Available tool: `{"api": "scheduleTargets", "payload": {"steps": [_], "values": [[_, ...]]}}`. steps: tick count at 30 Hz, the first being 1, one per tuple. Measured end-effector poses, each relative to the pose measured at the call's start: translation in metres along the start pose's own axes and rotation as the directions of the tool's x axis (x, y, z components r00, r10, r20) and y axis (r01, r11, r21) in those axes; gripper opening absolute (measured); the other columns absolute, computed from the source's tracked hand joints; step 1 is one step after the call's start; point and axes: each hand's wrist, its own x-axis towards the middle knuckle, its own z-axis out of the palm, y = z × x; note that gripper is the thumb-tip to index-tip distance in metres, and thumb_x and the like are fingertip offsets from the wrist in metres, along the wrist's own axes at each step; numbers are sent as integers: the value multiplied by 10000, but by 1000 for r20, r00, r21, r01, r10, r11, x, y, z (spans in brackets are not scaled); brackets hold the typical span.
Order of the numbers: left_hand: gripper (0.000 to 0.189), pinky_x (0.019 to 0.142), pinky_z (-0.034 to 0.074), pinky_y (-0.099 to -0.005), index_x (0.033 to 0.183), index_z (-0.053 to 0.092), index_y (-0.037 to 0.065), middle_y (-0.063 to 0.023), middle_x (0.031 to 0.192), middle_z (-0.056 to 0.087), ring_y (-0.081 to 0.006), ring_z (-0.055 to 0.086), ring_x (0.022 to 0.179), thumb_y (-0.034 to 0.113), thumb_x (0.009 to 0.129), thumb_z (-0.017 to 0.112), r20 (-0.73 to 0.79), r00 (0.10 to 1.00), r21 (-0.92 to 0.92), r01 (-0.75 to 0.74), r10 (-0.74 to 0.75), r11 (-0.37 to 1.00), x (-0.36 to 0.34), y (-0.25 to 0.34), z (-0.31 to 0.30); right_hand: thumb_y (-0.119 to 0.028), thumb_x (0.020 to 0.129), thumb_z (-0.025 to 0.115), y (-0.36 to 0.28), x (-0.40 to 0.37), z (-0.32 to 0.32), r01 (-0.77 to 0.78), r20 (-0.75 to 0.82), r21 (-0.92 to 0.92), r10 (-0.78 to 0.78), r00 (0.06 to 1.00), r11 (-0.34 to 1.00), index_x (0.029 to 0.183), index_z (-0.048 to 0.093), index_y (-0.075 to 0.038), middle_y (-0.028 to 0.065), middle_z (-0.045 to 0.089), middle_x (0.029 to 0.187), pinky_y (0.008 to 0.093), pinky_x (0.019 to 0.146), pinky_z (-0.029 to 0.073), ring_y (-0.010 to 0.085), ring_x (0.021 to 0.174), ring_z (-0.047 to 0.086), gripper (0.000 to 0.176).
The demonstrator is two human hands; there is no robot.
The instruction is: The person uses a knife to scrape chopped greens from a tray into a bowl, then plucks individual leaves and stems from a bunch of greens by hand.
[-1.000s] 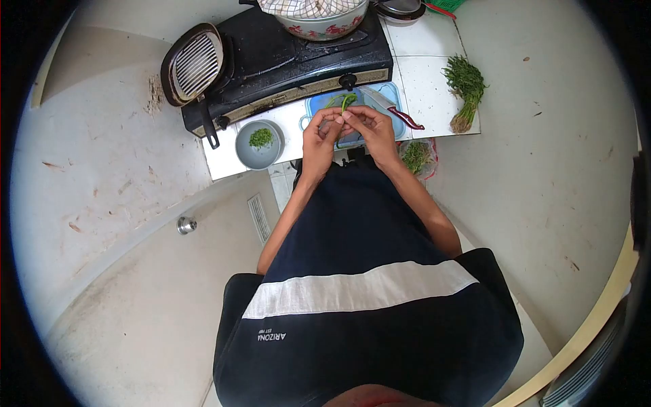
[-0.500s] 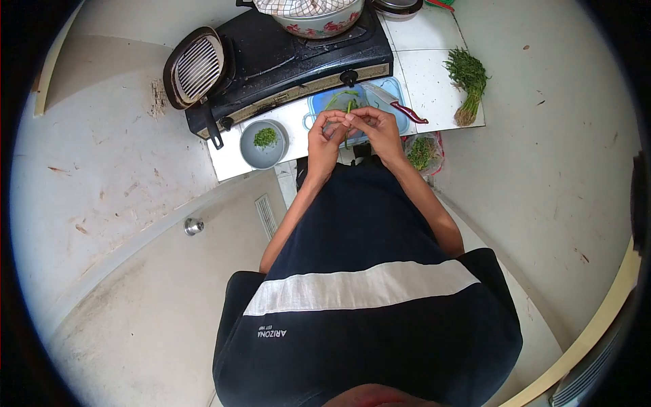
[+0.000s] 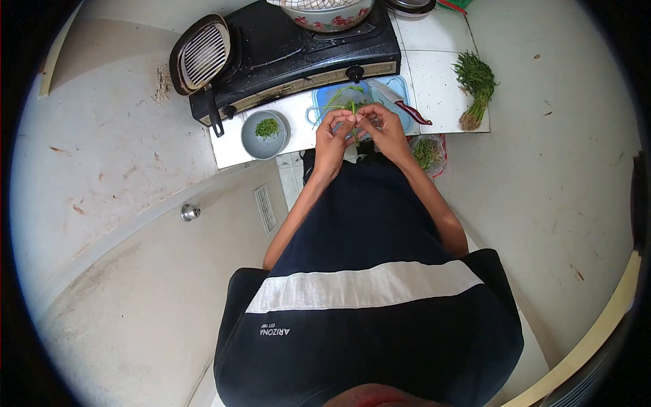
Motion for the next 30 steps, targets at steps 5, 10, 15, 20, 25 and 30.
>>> {"api": "scheduleTargets", "payload": {"steps": [5,10,15,20,25,30], "values": [[131,948,582,-374,1144,580,25,-65,1114,619,-164,641,1030,51,1016,579,71,995,-199,86,-73,976,4,-5,-7,-126,973,674,3,3,-5,-45,104,160,29,994,986,1081,635,11,57,664,961,263,698,537,111,873,648,179],[143,964,569,-371,1157,588,22,-72,1120,648,-157,646,1051,51,1016,576,53,993,-232,111,-101,966,5,-5,-8,-122,987,647,9,7,-1,23,118,183,-46,992,983,1060,612,14,69,618,987,272,696,535,120,889,630,158],[152,950,567,-351,1165,598,22,-75,1109,674,-147,656,1043,54,1018,574,64,992,-235,122,-110,964,7,-5,-10,-113,1002,595,-4,10,-3,162,140,-59,-152,978,985,1025,564,13,96,573,943,306,712,517,170,844,613,132],[161,981,542,-370,1171,593,24,-69,1136,654,-162,636,1077,40,1012,569,64,989,-236,144,-132,961,10,-7,-9,-146,1021,565,-5,12,-9,201,188,-158,-170,967,967,1027,552,13,109,572,942,334,766,507,202,853,606,159],[161,980,551,-376,1166,597,20,-77,1114,660,-171,650,1053,20,1008,566,70,989,-201,143,-131,969,10,-10,-4,-171,1040,539,-1,11,-18,161,234,-66,-141,962,985,1020,544,13,115,571,947,335,796,499,213,886,597,185],[154,975,564,-375,1160,600,6,-94,1107,661,-184,659,1035,20,1011,562,97,988,-164,138,-123,977,11,-14,2,-200,1071,495,10,10,-29,75,327,-11,-67,942,997,1096,550,7,87,595,994,312,832,506,164,930,596,216]]}}
